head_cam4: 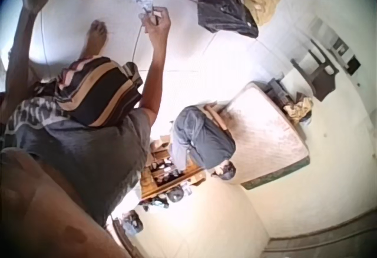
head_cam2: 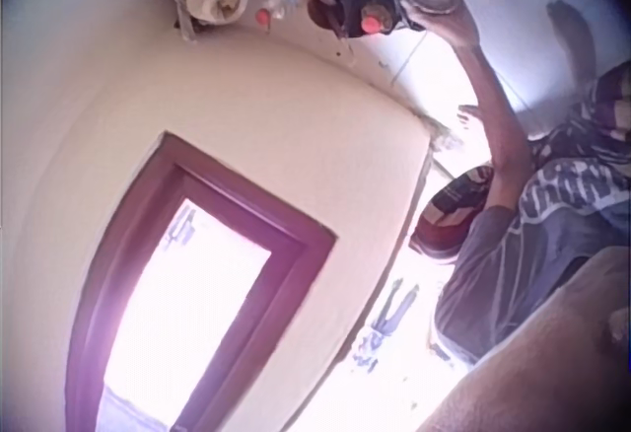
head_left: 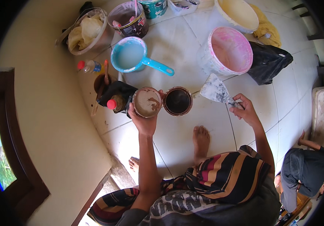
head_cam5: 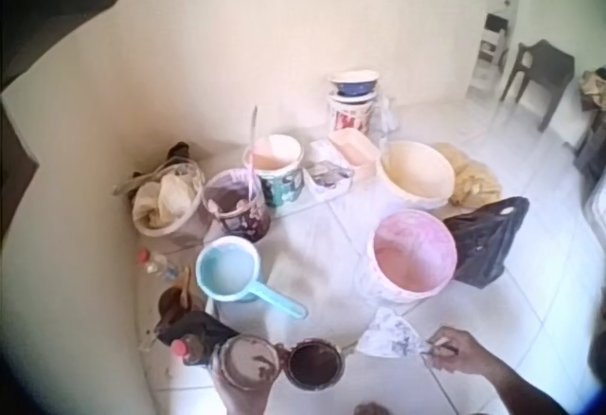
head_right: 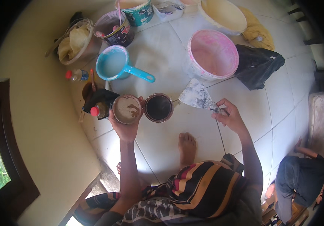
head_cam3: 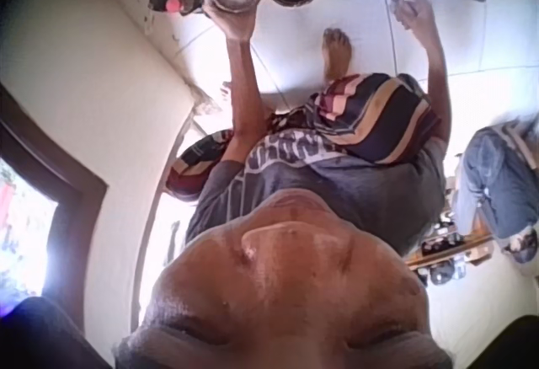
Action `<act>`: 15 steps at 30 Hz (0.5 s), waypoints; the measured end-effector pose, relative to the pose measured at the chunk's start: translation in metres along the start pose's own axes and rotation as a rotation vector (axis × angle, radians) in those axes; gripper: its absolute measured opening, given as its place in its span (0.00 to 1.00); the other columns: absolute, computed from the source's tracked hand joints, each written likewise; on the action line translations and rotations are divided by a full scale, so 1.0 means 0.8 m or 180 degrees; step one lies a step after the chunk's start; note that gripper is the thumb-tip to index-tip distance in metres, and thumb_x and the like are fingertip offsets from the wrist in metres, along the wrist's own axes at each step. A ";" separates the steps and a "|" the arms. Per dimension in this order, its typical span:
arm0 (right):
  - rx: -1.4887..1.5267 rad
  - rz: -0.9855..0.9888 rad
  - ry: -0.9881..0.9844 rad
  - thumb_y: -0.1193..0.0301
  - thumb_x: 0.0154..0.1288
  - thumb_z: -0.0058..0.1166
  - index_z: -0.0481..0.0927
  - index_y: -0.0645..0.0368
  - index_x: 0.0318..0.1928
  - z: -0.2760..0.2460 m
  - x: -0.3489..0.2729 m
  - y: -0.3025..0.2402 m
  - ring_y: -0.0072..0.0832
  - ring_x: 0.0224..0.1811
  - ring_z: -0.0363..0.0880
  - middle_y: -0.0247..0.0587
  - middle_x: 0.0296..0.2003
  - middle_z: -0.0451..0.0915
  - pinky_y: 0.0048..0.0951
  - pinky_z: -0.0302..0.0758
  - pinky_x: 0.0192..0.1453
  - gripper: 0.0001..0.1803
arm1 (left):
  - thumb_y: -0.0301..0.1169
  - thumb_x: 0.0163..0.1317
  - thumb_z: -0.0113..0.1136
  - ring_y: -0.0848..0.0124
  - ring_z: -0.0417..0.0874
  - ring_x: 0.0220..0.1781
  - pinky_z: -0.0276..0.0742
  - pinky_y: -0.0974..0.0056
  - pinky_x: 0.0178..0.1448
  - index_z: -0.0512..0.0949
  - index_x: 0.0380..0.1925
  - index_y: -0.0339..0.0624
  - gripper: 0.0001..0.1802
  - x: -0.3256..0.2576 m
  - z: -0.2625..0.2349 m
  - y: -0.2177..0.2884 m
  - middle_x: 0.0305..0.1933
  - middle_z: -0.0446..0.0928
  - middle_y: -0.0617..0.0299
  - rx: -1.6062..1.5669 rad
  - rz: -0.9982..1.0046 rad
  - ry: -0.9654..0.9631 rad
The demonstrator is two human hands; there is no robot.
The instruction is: The person pours yellow paint into a small container of brown paint, stirs the mixture with a wooden stick, and then uses a brush to apply the paint to a piece of paper.
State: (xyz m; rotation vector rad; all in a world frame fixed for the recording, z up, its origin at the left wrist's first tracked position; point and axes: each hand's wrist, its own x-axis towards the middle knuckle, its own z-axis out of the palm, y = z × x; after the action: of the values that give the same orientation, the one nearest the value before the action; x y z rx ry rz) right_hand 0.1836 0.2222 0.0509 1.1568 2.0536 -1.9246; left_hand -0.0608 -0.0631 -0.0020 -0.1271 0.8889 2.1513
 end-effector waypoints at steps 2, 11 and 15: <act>0.0229 0.0065 0.0044 0.71 0.65 0.62 0.74 0.59 0.45 0.011 0.000 0.023 0.13 0.22 0.70 0.30 0.24 0.76 0.17 0.64 0.24 0.12 | 0.67 0.64 0.42 0.45 0.66 0.72 0.58 0.40 0.74 0.63 0.68 0.45 0.44 0.001 -0.004 0.001 0.68 0.66 0.42 -0.0439 -0.0082 -0.0095; -0.1461 -0.1109 0.0991 0.70 0.59 0.65 0.74 0.58 0.47 0.065 0.072 0.116 0.37 0.34 0.80 0.43 0.35 0.80 0.34 0.76 0.38 0.18 | 0.63 0.70 0.39 0.50 0.64 0.73 0.57 0.41 0.76 0.61 0.71 0.47 0.40 -0.029 -0.046 -0.010 0.72 0.62 0.52 -0.0520 -0.0327 0.0312; -0.1682 -0.1664 0.1320 0.70 0.59 0.65 0.74 0.58 0.48 0.091 0.112 0.123 0.42 0.38 0.81 0.45 0.38 0.80 0.38 0.77 0.40 0.18 | 0.61 0.72 0.37 0.54 0.65 0.73 0.61 0.43 0.75 0.60 0.71 0.47 0.38 -0.061 -0.077 -0.019 0.72 0.64 0.52 -0.0450 -0.0765 0.0902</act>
State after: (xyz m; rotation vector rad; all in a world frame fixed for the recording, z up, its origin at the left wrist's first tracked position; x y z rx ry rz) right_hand 0.1468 0.1890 -0.0926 1.0101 3.0796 -1.1824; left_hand -0.0283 -0.1264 -0.0391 -0.5924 0.8302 1.9963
